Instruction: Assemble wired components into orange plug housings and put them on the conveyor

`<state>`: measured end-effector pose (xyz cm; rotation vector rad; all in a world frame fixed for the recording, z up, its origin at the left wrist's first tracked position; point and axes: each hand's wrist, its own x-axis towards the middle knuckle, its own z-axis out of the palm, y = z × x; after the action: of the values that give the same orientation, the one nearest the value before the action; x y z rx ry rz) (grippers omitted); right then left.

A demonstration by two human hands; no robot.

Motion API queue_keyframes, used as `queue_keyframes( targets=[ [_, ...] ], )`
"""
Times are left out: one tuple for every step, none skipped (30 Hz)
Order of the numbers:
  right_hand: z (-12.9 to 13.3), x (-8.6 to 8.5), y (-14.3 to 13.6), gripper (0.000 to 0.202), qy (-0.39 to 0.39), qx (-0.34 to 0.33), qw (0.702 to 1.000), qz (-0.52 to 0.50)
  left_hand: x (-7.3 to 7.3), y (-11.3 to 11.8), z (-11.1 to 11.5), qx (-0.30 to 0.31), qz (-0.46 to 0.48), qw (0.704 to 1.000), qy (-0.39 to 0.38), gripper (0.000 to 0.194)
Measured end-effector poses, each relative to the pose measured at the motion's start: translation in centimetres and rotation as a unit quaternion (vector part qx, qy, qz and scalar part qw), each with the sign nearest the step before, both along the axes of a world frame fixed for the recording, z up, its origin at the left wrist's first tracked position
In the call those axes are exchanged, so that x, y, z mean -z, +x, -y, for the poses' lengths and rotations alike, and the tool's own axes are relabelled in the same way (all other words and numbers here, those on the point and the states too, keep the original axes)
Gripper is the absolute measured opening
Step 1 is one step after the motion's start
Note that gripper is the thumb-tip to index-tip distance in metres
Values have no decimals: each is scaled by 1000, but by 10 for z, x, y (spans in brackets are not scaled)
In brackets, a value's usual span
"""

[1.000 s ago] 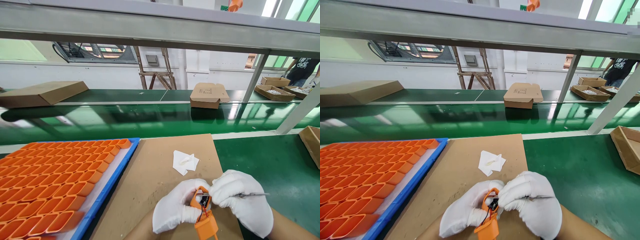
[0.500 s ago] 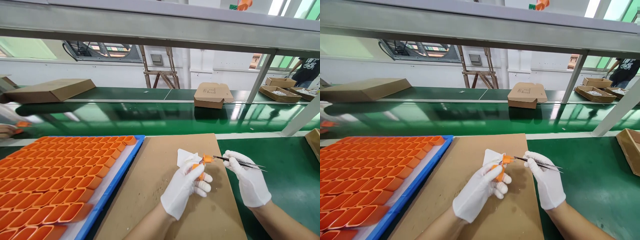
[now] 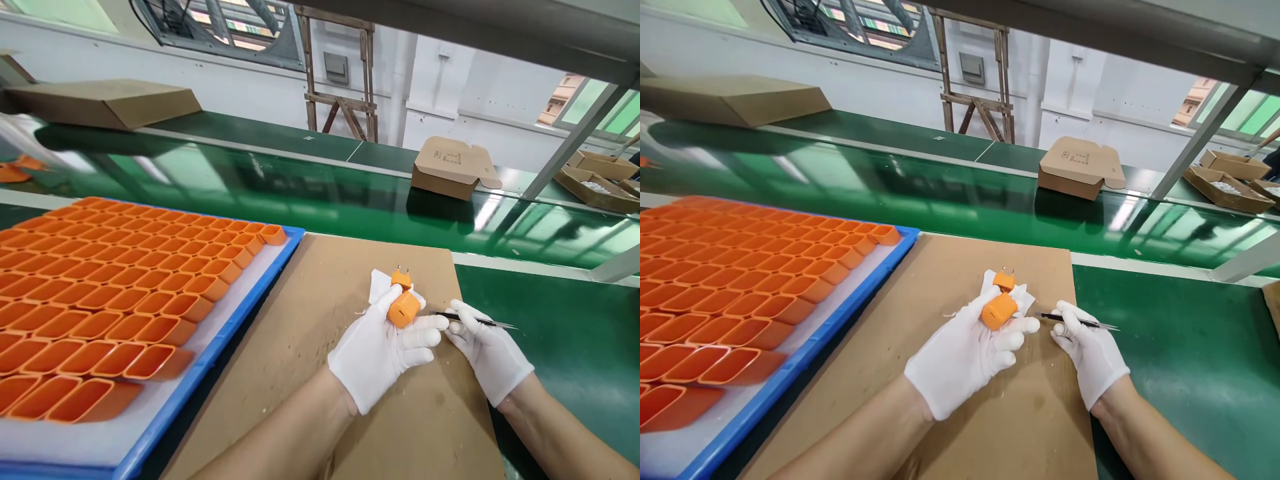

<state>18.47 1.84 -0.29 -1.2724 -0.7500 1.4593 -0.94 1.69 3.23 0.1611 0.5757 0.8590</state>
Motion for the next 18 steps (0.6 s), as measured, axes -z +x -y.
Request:
queue_keyframes(
  targets=[
    [0,1,0,28,-21,2,1000,-13,0,0,0,0,3,1000,-1,46],
    [0,1,0,27,-45,5,999,-28,0,0,-1,1,4,1000,-1,46],
    [-1,2,0,27,-58,11,998,-35,0,-1,-1,2,5,1000,1,46],
    [-1,2,0,28,-58,16,998,-33,1,-1,-1,1,7,1000,6,45],
    [-1,2,0,28,-54,19,998,-30,2,-1,-1,0,9,1000,15,42],
    [0,3,-1,30,-48,20,998,-26,3,-1,-1,-7,7,999,31,39],
    [0,3,-2,31,-44,19,999,-23,5,0,-2,-21,0,998,54,34],
    [0,5,-2,33,-39,16,999,-15,8,0,-2,-45,-18,995,82,30],
    [1,8,-2,35,-34,16,999,-6,12,1,-2,-80,-53,989,112,25],
    [1,12,-2,37,-34,15,999,9,16,3,-3,-121,-97,977,144,23],
    [1,18,-1,39,-23,18,999,35,20,4,-4,-164,-163,959,164,24],
    [-1,26,1,40,-9,32,998,56,25,4,-7,-197,-232,936,178,25],
    [-3,36,4,42,8,43,996,79,30,4,-10,-213,-278,916,195,30],
    [-7,47,7,44,36,54,993,97,35,3,-13,-212,-304,903,217,37],
    [-12,58,9,47,65,54,991,107,39,1,-17,-211,-332,889,234,41],
    [-17,69,12,49,84,45,989,116,42,-2,-21,-226,-356,875,236,43],
    [-23,78,15,50,99,32,987,121,45,-4,-25,-244,-379,861,235,44],
    [-28,86,17,50,112,19,986,123,47,-6,-29,-264,-404,845,230,42]
  ],
)
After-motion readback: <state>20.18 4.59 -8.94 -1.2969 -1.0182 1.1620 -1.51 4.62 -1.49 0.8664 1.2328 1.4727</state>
